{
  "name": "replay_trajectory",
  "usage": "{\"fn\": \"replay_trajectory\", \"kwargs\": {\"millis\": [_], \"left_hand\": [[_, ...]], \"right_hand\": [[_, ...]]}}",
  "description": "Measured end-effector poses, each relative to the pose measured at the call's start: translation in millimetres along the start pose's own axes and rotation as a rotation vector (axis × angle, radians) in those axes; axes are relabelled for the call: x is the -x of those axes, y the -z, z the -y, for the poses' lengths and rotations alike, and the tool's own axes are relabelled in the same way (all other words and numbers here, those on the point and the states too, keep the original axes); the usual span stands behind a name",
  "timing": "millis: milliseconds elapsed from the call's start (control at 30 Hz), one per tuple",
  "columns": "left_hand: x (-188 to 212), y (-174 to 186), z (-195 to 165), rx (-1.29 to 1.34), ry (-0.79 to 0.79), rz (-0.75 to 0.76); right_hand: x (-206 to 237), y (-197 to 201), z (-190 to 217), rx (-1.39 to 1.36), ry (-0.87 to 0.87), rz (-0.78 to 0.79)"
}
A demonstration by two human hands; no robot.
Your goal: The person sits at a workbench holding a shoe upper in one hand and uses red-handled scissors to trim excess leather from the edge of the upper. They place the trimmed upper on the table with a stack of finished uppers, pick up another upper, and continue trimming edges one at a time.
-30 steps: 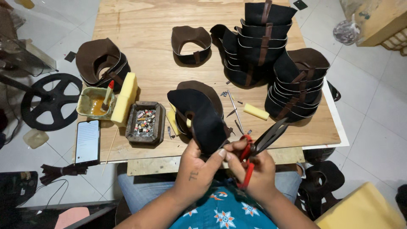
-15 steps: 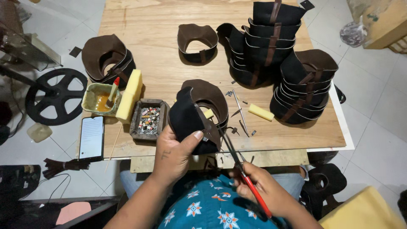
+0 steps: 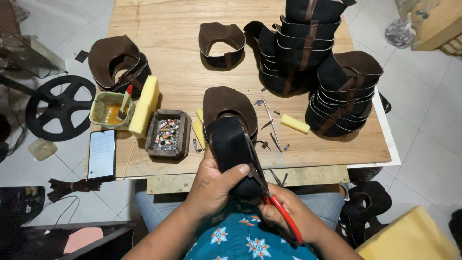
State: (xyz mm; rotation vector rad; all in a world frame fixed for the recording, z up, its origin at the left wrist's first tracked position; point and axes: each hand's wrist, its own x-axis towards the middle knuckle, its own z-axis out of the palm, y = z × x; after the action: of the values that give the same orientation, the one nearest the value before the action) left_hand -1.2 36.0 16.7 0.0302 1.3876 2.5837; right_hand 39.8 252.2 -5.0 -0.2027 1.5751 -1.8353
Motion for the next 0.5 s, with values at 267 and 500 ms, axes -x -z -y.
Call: {"fn": "replay_trajectory", "kwargs": {"millis": [267,500], "left_hand": [[1,-6,5,0.081,0.041,0.045],[3,-6,8,0.143,0.064,0.069]], "right_hand": [[-1,-2,-5,0.094,0.081,-0.070],[-1,0,-28,-0.075,0.069,-0.105]]}}
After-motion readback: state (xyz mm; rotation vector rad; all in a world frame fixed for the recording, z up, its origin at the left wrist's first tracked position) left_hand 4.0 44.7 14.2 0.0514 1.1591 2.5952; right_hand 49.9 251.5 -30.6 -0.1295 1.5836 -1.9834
